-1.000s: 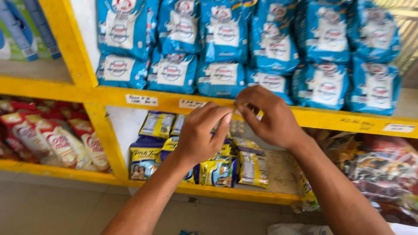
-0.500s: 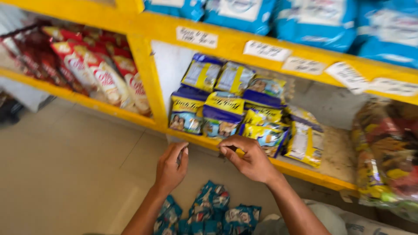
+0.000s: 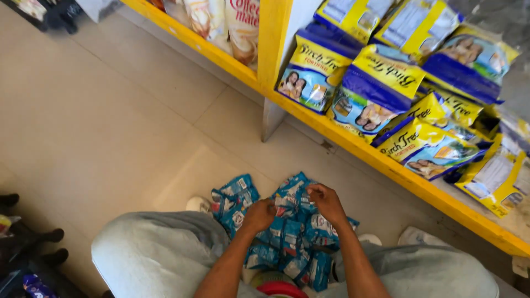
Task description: Stocking and organizing milk powder packets on grocery store shelves.
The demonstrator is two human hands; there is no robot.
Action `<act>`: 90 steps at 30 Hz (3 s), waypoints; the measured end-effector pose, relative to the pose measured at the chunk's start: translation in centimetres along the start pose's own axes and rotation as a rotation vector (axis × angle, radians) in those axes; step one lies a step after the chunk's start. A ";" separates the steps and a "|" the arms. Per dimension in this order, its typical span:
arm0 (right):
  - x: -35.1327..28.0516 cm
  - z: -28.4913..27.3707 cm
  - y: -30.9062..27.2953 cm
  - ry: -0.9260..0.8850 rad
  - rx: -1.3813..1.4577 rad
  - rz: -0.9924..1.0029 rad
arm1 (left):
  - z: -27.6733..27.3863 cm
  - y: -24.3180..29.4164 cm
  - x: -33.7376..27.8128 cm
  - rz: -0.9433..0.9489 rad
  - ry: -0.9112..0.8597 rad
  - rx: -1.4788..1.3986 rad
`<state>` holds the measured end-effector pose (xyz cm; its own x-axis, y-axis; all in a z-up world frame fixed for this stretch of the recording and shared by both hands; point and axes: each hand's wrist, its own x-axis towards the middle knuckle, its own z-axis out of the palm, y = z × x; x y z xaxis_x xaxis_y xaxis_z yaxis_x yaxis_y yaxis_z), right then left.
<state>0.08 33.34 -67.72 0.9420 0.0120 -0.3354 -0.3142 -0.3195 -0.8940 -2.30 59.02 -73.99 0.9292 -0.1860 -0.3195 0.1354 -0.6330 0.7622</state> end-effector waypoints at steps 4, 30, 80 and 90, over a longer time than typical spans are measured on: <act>0.4 0.3 4.7 0.046 0.033 0.130 | 4.2 -2.8 -0.2 0.008 -0.031 -0.079; -2.4 4.5 10.7 -0.260 0.179 0.408 | 6.4 -4.0 -0.1 -0.415 -0.074 -0.622; -2.1 2.1 9.2 0.392 0.309 0.110 | 3.7 3.6 -1.6 0.044 0.490 -0.312; -2.2 0.3 7.8 0.277 0.529 0.112 | 3.3 1.2 -0.4 0.064 0.406 -0.436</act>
<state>-4.43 31.12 -74.05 0.8731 -0.2640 -0.4098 -0.3625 0.2106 -0.9079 -3.69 55.88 -74.80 0.9856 0.1430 -0.0900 0.1236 -0.2471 0.9611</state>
